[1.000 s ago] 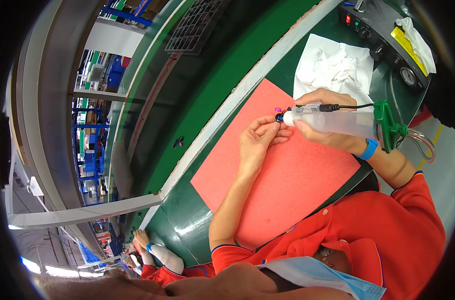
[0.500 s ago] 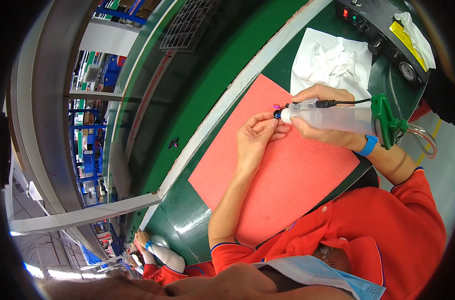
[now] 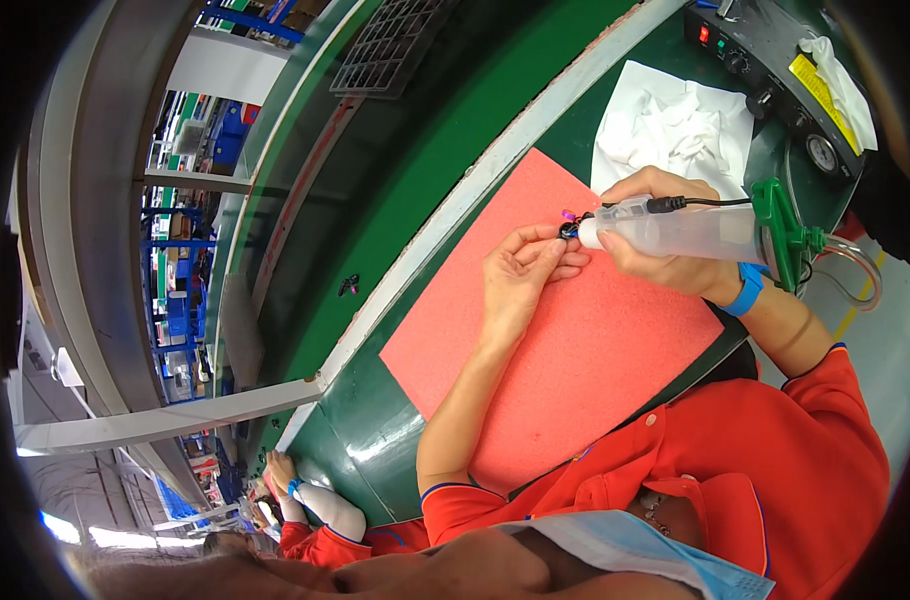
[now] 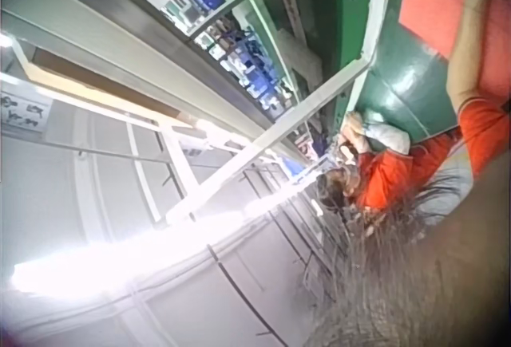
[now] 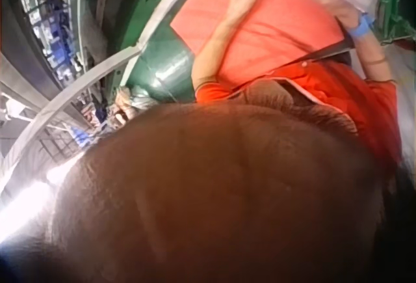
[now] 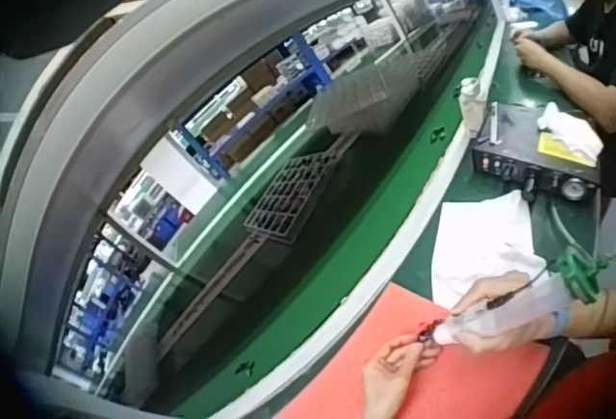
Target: Applying adhesive to small electronic components using a syringe dispenser.
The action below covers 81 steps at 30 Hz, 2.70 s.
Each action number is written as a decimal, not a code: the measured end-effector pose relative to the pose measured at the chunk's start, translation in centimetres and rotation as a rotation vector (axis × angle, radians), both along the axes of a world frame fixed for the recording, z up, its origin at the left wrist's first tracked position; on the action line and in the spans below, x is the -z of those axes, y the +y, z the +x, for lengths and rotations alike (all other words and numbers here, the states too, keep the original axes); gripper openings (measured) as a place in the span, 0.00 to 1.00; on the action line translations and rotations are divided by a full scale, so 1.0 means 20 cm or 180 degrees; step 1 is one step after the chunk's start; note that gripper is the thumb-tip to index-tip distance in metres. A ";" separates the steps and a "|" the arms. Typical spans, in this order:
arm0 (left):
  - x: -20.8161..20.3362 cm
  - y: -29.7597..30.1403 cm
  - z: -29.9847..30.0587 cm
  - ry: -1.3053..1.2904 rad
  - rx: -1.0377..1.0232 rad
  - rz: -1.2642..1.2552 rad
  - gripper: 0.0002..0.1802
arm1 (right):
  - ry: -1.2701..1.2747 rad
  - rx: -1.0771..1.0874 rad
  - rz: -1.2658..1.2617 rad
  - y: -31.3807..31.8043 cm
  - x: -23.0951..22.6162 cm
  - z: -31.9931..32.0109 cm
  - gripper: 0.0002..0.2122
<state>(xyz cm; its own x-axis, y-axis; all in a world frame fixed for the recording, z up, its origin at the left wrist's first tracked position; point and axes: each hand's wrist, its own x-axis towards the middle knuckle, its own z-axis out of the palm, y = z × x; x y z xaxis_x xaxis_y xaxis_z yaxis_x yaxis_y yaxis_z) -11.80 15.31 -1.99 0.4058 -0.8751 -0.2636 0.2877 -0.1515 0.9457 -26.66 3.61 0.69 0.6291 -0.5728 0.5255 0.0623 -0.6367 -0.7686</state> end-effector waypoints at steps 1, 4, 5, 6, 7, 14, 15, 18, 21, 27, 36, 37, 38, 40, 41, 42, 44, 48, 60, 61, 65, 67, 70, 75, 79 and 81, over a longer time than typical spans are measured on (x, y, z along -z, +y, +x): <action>0.00 0.00 0.00 0.0015 0.0001 -0.0015 0.11 | -0.0011 -0.0015 -0.0018 0.00 0.00 0.00 0.12; -0.01 0.00 0.02 0.0132 0.0010 0.0092 0.12 | -0.0060 -0.0200 -0.0186 -0.01 0.00 -0.02 0.14; -0.01 0.00 0.04 0.0246 0.0041 0.0233 0.12 | -0.0057 -0.0229 -0.0202 -0.01 0.00 -0.03 0.14; -0.01 0.00 0.05 0.0370 0.0045 0.0375 0.12 | -0.0390 -0.0319 -0.0230 -0.01 0.00 -0.04 0.14; -0.01 0.01 0.06 0.0390 -0.0011 0.0361 0.12 | -0.0718 -0.0409 -0.0250 -0.01 0.00 -0.05 0.15; 0.00 0.02 0.14 0.0321 0.0611 -0.0262 0.11 | -0.0692 -0.0082 -0.0242 -0.02 0.03 -0.09 0.19; 0.01 0.02 0.13 0.0341 0.0615 -0.0258 0.11 | -0.0675 -0.0089 0.0001 -0.01 0.04 -0.09 0.19; 0.01 0.02 0.10 0.0334 0.0494 -0.0179 0.11 | -0.0638 -0.0226 0.0101 -0.02 0.03 -0.08 0.18; -0.01 0.02 0.10 0.0243 0.0423 -0.0061 0.11 | -0.0619 -0.0487 -0.0193 -0.03 0.02 -0.07 0.17; 0.00 0.02 0.08 0.0096 0.0394 0.0032 0.11 | -0.0273 -0.0613 -0.0348 -0.01 0.01 -0.05 0.16; 0.01 0.02 0.07 0.0058 0.0288 -0.0011 0.09 | -0.0322 -0.0479 -0.0605 0.00 0.00 0.01 0.16; 0.01 0.02 0.07 0.0023 0.0292 0.0002 0.09 | -0.0318 -0.0482 -0.0601 0.00 0.01 0.01 0.16; 0.01 0.02 0.07 -0.0011 0.0296 0.0014 0.09 | -0.0285 -0.0507 -0.0579 0.00 0.01 0.00 0.16; 0.01 0.02 0.07 -0.0009 0.0287 0.0011 0.09 | -0.0220 -0.0556 -0.0534 0.00 0.02 0.00 0.16; 0.01 0.02 0.07 -0.0014 0.0279 0.0003 0.09 | -0.0216 -0.0560 -0.0532 0.00 0.02 0.00 0.16; 0.01 0.02 0.07 -0.0019 0.0271 -0.0005 0.09 | -0.0219 -0.0564 -0.0537 0.00 0.01 0.00 0.16; 0.01 0.03 0.07 -0.0030 0.0266 -0.0007 0.09 | -0.0223 -0.0572 -0.0546 0.00 0.01 -0.01 0.16; 0.01 0.03 0.06 -0.0080 0.0245 -0.0012 0.09 | -0.0284 -0.0508 -0.0610 0.00 0.01 0.00 0.16; 0.01 0.02 0.07 -0.0057 0.0188 -0.0060 0.09 | -0.0063 -0.0630 -0.0500 0.00 -0.01 -0.01 0.14; 0.01 0.02 0.08 0.0043 0.0196 -0.0046 0.09 | -0.0148 -0.0696 -0.0532 -0.01 -0.01 -0.01 0.14; -0.01 -0.01 0.21 -0.1130 -0.0403 0.0059 0.08 | -0.0576 -0.0364 -0.0431 -0.02 0.03 -0.09 0.15; -0.04 -0.04 0.31 -0.1760 -0.0724 0.0119 0.07 | -0.0655 -0.0087 -0.0372 -0.02 0.07 -0.10 0.15; -0.09 -0.13 0.54 -0.2676 -0.1239 0.0206 0.08 | -0.0969 -0.0066 0.0123 0.00 0.11 -0.06 0.17; -0.08 -0.21 0.71 -0.4664 -0.1408 0.0516 0.09 | -0.0851 -0.0097 -0.0281 -0.01 -0.03 -0.07 0.18; -0.30 -0.08 0.49 -0.4131 -0.1972 -0.0690 0.07 | -0.0776 -0.0052 -0.0296 -0.05 0.06 -0.08 0.17; -0.53 0.12 0.24 -0.3310 -0.1831 -0.1613 0.06 | -0.0669 -0.0153 -0.0198 -0.05 0.02 -0.09 0.17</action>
